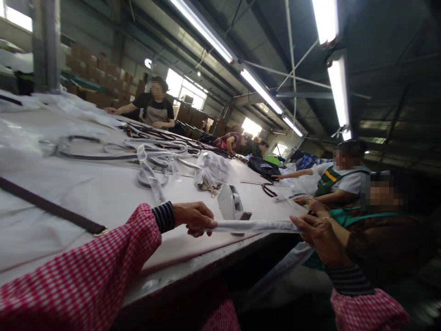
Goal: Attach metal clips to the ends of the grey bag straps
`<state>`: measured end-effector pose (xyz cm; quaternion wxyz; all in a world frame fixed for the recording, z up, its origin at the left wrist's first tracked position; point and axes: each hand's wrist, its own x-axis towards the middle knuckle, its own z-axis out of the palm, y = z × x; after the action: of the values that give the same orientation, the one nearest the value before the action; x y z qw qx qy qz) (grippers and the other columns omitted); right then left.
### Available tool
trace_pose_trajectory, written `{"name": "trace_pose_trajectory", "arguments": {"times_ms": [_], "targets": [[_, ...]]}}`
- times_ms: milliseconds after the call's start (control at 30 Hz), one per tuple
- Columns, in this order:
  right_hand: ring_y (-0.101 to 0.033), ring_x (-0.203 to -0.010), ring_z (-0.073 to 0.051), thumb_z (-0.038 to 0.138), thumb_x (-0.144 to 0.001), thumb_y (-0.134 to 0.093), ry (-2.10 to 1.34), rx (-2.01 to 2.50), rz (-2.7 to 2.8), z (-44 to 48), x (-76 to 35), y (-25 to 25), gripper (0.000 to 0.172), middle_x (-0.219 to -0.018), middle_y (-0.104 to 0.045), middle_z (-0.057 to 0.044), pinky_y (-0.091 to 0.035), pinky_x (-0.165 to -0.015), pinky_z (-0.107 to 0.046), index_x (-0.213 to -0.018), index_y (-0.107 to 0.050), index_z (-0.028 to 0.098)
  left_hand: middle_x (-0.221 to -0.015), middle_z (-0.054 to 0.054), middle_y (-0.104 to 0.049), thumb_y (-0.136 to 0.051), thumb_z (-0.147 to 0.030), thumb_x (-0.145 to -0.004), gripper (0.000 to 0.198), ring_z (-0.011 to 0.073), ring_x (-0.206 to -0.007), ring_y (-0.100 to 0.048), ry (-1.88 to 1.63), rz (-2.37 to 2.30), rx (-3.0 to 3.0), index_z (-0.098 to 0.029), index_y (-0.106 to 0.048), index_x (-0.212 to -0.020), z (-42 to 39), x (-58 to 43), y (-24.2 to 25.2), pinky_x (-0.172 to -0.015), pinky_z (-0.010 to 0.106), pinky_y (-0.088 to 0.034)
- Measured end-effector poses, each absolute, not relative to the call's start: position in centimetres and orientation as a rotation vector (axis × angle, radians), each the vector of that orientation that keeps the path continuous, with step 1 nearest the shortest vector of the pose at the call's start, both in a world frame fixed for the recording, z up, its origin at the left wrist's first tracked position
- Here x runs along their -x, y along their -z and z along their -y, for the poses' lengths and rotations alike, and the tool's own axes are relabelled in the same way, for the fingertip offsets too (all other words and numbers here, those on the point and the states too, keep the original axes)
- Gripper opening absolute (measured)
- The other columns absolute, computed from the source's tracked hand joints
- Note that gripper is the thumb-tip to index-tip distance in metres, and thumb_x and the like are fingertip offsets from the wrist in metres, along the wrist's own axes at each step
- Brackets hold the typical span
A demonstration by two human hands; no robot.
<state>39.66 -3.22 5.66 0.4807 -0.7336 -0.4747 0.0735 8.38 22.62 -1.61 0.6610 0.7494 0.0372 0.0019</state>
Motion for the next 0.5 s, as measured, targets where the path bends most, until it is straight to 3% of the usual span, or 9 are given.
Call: {"name": "trace_pose_trajectory", "arguments": {"times_ms": [300, 367, 500], "targets": [[-0.026, -0.048, -0.007, 0.054, -0.078, -0.075, -0.255, 1.76, 1.153, 3.8, -39.1, -5.1, 0.047, -0.053, -0.033, 0.008, -0.019, -0.045, -0.022, -0.059, -0.05, 0.018, -0.041, -0.009, -0.033, -0.076, -0.058, -0.071, 0.044, 0.0067, -0.036, -0.025, -0.007, -0.133, -1.716, -0.016, -0.063, -0.07, -21.9, -10.0, 4.0, -0.036, 0.022, -0.016], [-0.028, -0.047, -0.006, 0.055, -0.077, -0.075, -0.298, 1.773, 1.171, 4.2, -39.5, -5.1, 0.046, -0.052, -0.036, 0.008, -0.019, -0.045, -0.022, -0.061, -0.054, 0.017, -0.042, -0.008, -0.034, -0.075, -0.057, -0.072, 0.043, 0.0071, -0.036, -0.026, -0.04, -0.146, -1.762, -0.018, -0.058, -0.065, -22.1, -10.5, 4.7, -0.037, 0.022, -0.019], [-0.032, -0.046, -0.007, 0.052, -0.072, -0.08, -0.425, 1.801, 1.217, 5.4, -40.3, -4.9, 0.041, -0.051, -0.044, 0.007, -0.021, -0.044, -0.022, -0.072, -0.066, 0.014, -0.048, -0.002, -0.057, -0.071, -0.048, -0.077, 0.035, 0.01, -0.04, -0.044, -0.187, -0.159, -1.846, -0.017, -0.063, -0.062, -21.7, -11.0, 4.8, -0.042, 0.021, -0.029]]}}
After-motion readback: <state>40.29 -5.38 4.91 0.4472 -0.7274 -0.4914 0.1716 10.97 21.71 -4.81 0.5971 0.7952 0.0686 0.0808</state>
